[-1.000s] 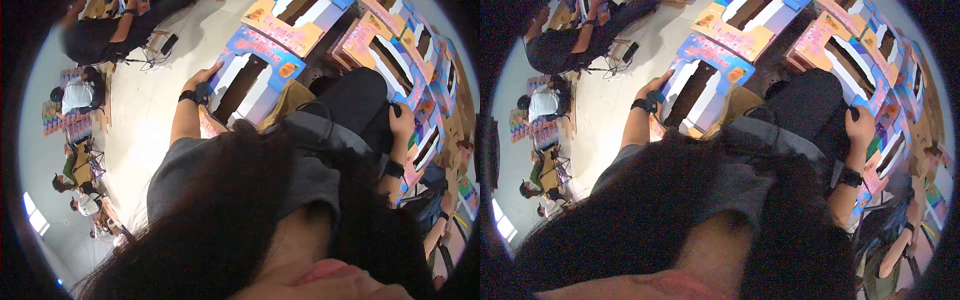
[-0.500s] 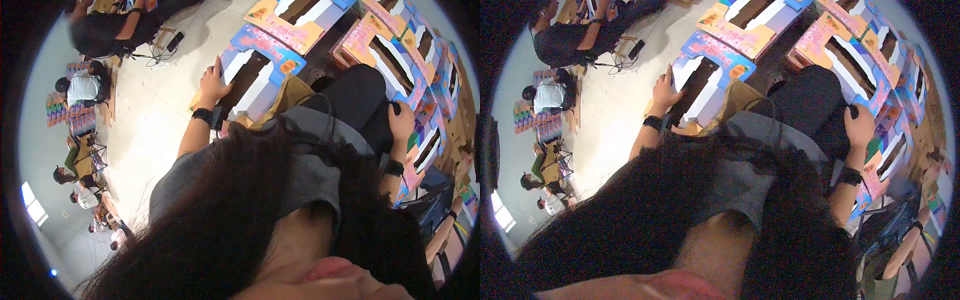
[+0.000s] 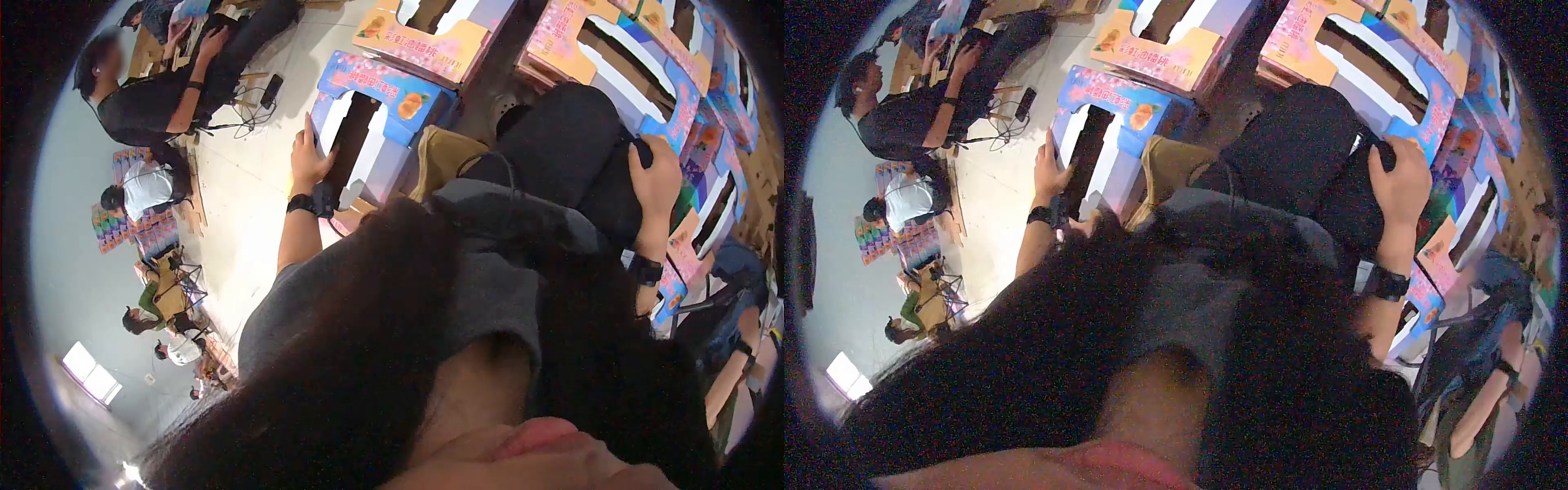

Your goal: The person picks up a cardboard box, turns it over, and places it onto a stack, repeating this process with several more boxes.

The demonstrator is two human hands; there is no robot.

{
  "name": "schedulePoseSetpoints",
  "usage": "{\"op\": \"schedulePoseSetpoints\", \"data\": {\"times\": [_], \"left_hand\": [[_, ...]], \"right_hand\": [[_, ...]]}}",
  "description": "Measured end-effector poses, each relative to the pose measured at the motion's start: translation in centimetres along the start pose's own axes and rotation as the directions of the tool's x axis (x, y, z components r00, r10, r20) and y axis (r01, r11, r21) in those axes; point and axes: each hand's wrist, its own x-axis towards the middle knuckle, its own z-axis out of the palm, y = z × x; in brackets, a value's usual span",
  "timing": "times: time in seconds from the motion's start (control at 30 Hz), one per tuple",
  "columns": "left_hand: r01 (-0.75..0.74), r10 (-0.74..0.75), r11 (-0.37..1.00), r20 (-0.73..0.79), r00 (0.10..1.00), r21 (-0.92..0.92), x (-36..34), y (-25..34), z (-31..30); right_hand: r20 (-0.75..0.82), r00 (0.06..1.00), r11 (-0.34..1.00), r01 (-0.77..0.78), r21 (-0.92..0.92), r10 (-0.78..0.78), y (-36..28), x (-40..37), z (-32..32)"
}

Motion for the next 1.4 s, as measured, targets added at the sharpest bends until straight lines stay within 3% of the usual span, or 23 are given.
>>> {"op": "schedulePoseSetpoints", "data": {"times": [0.27,0.37,0.57,0.9,1.0,1.1,1.17,1.23,1.33,1.4], "left_hand": [[0.002,-0.002,1.0,0.013,1.0,0.016,0.6,1.0,0.2],[0.006,-0.006,1.0,0.014,1.0,0.015,0.5,1.2,0.2],[0.027,-0.027,0.999,0.003,1.0,0.023,0.7,2.3,0.3],[0.046,-0.047,0.999,0.011,0.999,0.027,0.8,2.6,0.7],[0.106,-0.103,0.994,0.08,0.992,-0.035,0.8,2.6,0.5],[0.155,-0.153,0.974,-0.027,0.988,0.162,0.2,2.7,-0.5],[0.367,-0.366,0.93,-0.13,0.921,-0.023,-1.1,-1.5,0.9],[0.527,-0.574,0.812,-0.177,0.8,-0.252,-2.6,-5.3,1.4],[0.58,-0.862,0.417,-0.102,0.497,-0.7,-6.3,-7.4,3.7],[0.585,-0.953,0.058,0.131,0.274,-0.809,-8.6,-8.4,4.4]], "right_hand": [[0.077,0.995,0.998,-0.059,-0.024,0.06,0.7,0.4,0.0],[0.172,0.978,0.993,-0.113,-0.031,0.117,-0.9,1.1,-1.0],[0.113,0.993,0.998,-0.038,-0.048,0.043,-0.3,1.0,-0.5],[0.146,0.986,0.996,-0.073,-0.041,0.079,-0.3,1.0,-0.6],[0.127,0.99,0.997,-0.053,-0.054,0.059,0.0,1.0,-0.3],[0.112,0.993,0.996,-0.041,-0.073,0.049,0.3,0.8,0.0],[0.115,0.992,0.995,-0.047,-0.084,0.056,0.5,0.8,0.0],[0.107,0.993,0.995,-0.044,-0.092,0.054,0.7,0.7,0.1],[0.1,0.994,0.996,-0.045,-0.082,0.053,0.9,0.9,0.4],[0.111,0.992,0.998,-0.057,-0.036,0.061,0.7,0.9,0.3]]}}
